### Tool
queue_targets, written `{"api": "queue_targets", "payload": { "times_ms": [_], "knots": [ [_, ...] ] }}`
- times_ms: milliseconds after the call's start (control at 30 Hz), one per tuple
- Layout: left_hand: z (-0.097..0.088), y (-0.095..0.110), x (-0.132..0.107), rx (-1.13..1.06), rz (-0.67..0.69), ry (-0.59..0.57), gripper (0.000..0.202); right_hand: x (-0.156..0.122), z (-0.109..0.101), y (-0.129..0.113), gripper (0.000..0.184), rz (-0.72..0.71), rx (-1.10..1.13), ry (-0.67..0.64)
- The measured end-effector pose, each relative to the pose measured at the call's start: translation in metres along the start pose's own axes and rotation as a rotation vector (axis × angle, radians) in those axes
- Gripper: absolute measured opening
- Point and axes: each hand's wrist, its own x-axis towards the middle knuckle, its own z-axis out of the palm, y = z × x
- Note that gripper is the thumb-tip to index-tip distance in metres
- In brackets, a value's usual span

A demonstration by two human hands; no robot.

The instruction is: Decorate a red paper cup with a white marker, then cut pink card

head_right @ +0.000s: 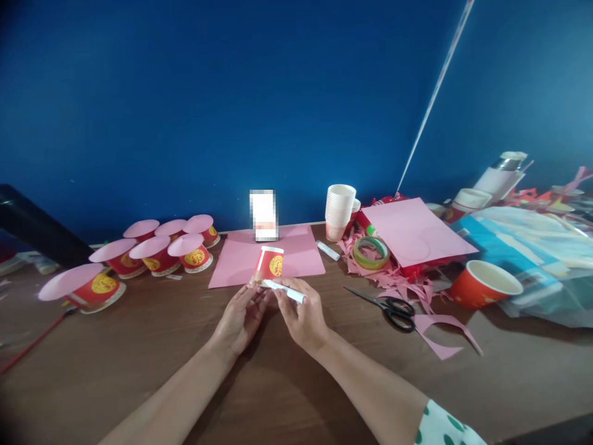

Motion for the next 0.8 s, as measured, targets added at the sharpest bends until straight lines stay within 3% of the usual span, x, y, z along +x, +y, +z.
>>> {"api": "queue_targets", "payload": {
  "times_ms": [800],
  "knots": [
    [-0.0006, -0.0012, 0.0003, 0.01, 0.013, -0.03, 0.006, 0.0013, -0.0019, -0.0025, 0.019, 0.037, -0.027, -0.061]
  ]
}}
